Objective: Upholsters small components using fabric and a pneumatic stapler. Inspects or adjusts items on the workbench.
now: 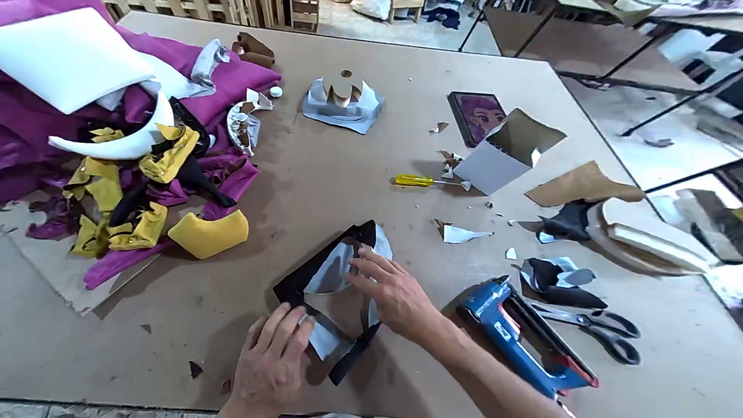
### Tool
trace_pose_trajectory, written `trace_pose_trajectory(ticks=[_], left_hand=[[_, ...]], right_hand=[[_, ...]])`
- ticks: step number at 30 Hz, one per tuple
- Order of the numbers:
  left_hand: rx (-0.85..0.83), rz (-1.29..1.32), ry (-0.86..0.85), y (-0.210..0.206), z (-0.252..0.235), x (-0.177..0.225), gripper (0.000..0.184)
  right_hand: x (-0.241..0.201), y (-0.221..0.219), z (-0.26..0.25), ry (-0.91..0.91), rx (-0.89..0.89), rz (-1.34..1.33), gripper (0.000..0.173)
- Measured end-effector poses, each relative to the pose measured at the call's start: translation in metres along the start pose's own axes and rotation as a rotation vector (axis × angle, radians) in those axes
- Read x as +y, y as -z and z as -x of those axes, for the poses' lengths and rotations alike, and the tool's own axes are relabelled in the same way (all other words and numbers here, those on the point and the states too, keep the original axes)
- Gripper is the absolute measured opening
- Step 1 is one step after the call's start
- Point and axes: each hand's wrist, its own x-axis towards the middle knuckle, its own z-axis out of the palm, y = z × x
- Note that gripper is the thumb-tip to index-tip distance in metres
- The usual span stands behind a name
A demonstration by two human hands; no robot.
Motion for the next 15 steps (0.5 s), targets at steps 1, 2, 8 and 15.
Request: trace_pose_trajectory(ticks=[1,2,8,15], left_hand=[[-0.033,0.026,-0.088,-0.003,-0.004,-0.004,0.038],[-0.077,0.059,-0.158,-0.006,-0.008,-0.008,0.044],[-0.315,0.19,-0.405,-0.024,-0.032,-0.038,0.059],[-0.406,0.275,-0.367,-0.037,-0.039,-0.046,0.052]], right_hand=[[-0.011,-0.001,0.01,-0.03,0.063,-0.023,0.055],[-0.025,-0.004,0.021,-0.053,0.098,-0.048,0.052],[-0.08,-0.039,0.049,-0.201,0.11,0.035,0.049],[-0.093,-0.058,0.048,-0.299,0.041,0.132,0.054]])
